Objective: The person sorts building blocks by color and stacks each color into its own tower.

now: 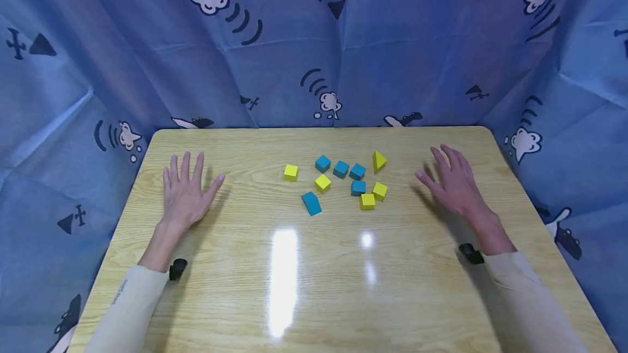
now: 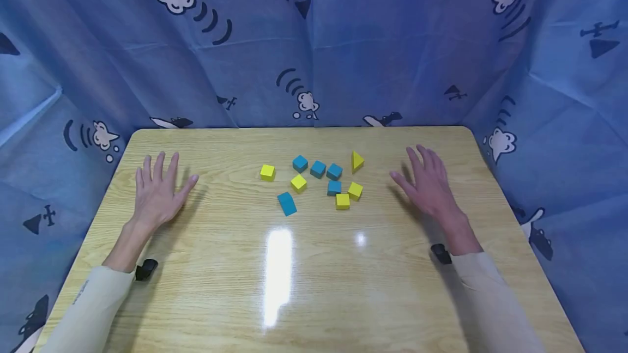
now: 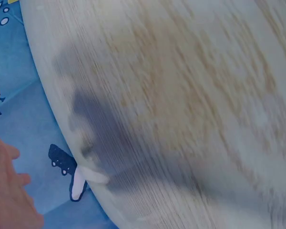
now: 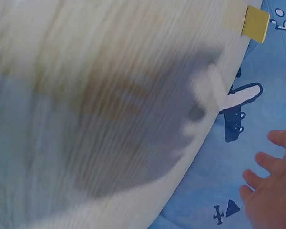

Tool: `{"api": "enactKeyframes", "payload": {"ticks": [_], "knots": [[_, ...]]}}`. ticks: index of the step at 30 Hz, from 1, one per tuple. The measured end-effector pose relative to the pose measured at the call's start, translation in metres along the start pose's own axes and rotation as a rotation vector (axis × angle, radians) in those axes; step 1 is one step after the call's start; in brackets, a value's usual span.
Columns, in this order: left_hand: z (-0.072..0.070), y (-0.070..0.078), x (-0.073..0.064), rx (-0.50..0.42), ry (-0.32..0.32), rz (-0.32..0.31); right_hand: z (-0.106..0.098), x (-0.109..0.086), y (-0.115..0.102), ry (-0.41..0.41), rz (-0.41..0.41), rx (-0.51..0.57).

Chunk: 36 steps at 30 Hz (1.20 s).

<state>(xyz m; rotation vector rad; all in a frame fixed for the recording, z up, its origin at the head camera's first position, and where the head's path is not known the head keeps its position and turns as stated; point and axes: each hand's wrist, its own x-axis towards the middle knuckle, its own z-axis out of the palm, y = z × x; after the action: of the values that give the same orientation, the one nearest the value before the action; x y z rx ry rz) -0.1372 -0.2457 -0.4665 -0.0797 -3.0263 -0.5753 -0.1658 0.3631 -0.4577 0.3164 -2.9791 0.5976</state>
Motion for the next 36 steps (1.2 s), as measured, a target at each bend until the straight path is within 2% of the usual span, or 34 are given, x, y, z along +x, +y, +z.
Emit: {"api": "enactKeyframes", "payload": {"ticks": [5,13,29,36], "knots": [[0.000,0.004,0.001,-0.058,0.061,0.011,0.003,0.005,-0.014,0.068,0.025,0.036],[0.001,0.014,-0.001,-0.155,0.078,-0.028,0.010,0.010,-0.031,0.143,-0.019,0.090],[0.003,0.037,-0.007,-0.314,0.077,-0.033,0.026,0.014,-0.058,0.136,-0.119,0.193],[0.008,0.048,-0.012,-0.390,0.054,-0.046,0.032,0.017,-0.075,0.088,-0.162,0.218]]}}
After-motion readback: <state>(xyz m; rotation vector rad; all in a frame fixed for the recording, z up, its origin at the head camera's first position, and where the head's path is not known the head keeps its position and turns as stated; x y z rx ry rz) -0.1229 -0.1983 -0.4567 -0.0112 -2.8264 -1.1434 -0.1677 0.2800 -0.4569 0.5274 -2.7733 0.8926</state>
